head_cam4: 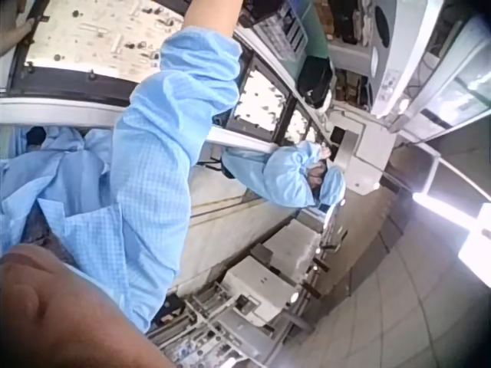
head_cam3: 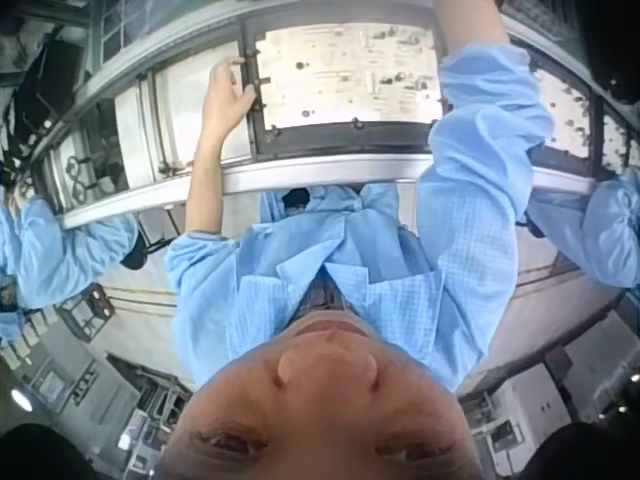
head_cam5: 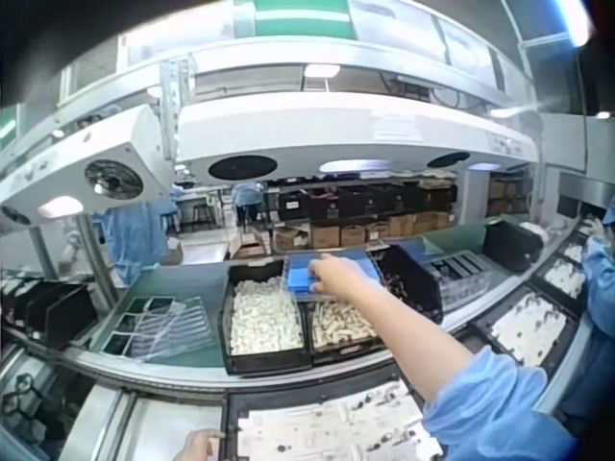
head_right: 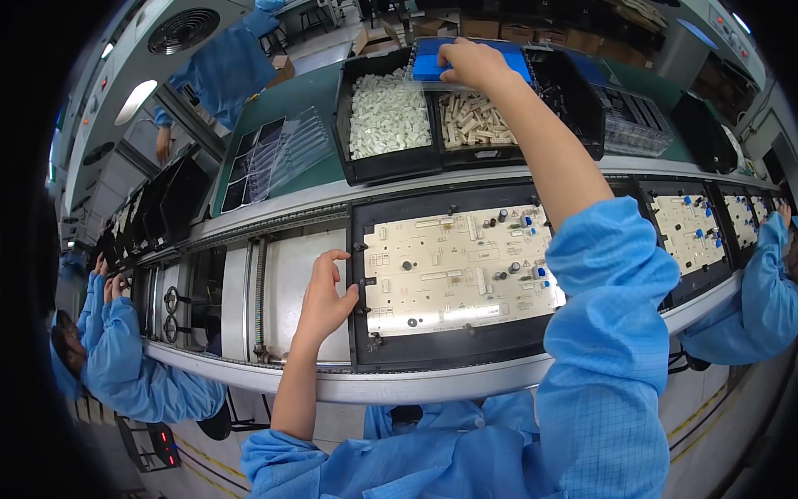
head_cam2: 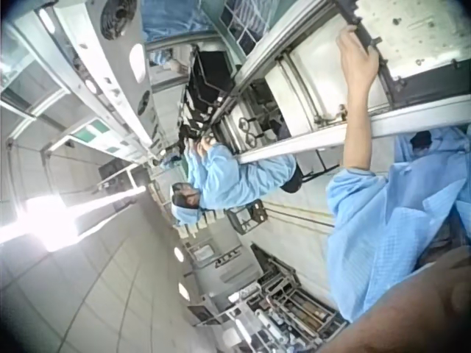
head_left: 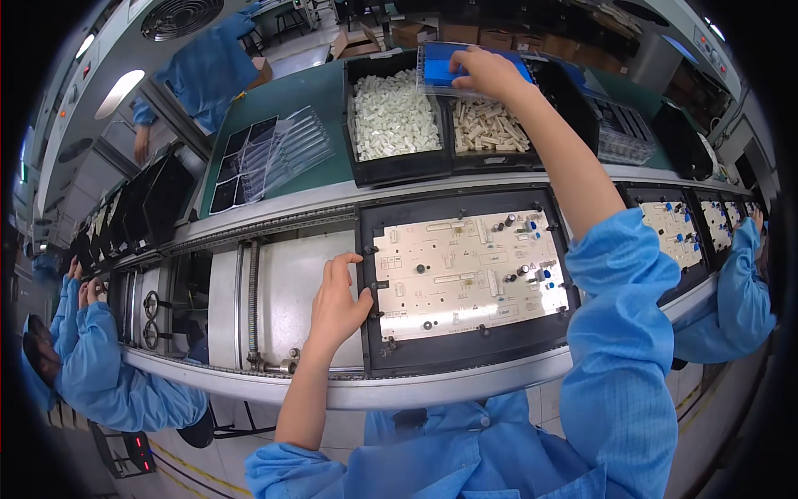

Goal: Placing and securing small electronic components onto a printed circuit board on an assembly line.

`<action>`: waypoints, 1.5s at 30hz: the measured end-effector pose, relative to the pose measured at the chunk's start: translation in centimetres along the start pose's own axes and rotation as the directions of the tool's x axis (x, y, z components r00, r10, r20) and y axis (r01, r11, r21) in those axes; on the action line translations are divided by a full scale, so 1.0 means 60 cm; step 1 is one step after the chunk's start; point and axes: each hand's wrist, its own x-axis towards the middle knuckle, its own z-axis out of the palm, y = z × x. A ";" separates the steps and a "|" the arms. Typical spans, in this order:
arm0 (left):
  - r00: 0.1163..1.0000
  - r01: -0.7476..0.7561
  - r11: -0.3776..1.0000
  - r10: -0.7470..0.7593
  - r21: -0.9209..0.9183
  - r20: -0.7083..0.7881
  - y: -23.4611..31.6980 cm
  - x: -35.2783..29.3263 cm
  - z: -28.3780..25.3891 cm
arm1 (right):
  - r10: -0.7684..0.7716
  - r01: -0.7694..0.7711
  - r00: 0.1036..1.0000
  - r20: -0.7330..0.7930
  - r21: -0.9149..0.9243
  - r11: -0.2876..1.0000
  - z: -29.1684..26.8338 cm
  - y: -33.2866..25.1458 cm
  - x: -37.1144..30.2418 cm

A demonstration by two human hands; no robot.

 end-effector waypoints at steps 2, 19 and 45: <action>1.000 0.004 1.000 -0.003 0.023 -0.027 0.004 0.003 -0.008 | 0.000 -0.002 1.000 0.020 0.060 0.998 0.015 0.014 0.016; 0.983 -0.161 0.980 0.169 -0.115 0.069 0.089 0.042 0.028 | -0.315 0.206 0.938 0.148 0.493 0.845 0.046 -0.142 -0.343; 0.939 -0.344 0.911 0.332 0.226 0.090 0.057 0.137 0.067 | -0.073 -0.043 0.985 0.155 0.636 0.770 0.026 -0.097 -0.365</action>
